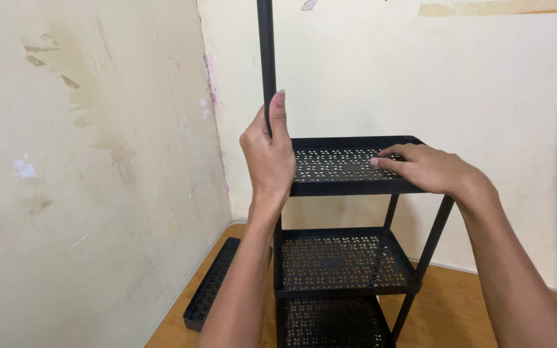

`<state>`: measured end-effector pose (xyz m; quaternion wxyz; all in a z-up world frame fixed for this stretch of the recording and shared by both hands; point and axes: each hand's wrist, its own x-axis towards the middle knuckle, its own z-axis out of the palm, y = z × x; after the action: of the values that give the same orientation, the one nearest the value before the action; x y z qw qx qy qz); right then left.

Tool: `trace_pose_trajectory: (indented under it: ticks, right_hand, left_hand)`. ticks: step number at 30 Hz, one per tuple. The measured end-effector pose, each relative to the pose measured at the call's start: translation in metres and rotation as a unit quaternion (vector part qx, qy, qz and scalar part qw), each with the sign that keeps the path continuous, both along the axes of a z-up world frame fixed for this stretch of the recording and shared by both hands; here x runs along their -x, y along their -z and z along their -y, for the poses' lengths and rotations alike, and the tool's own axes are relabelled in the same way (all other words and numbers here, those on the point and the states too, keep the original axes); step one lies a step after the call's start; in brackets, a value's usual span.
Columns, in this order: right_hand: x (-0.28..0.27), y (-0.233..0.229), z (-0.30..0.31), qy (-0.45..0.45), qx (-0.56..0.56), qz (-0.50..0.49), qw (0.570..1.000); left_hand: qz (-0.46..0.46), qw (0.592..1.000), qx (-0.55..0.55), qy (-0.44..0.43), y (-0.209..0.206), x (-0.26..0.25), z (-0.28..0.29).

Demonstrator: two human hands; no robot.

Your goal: The person assembles a black perforated plastic shelving unit by inserting vertical support poles into the top tray. They lift and rotate the unit to access different sides, then insert two poles into the front holes and two into the back holes, adjusting them to ensure a secure fit.

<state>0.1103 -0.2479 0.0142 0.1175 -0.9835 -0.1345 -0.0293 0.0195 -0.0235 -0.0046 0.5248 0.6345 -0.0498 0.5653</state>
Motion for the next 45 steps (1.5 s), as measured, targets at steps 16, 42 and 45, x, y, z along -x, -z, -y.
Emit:
trace_pose_trajectory:
  ticks: [16, 42, 45]
  right_hand:
    - [-0.005, 0.004, 0.004, -0.003, 0.003, -0.01, 1.0]
    - [0.008, 0.006, 0.015, -0.032, -0.015, 0.014, 0.999]
    - [0.013, 0.004, 0.014, -0.027, -0.015, 0.013, 0.999]
  left_hand:
    - [-0.119, 0.918, 0.073, 0.37, 0.0, 0.022, -0.019]
    - [-0.099, 0.924, 0.053, 0.365, 0.011, 0.035, -0.017]
    - [-0.086, 0.906, 0.043, 0.413, 0.011, 0.037, -0.022]
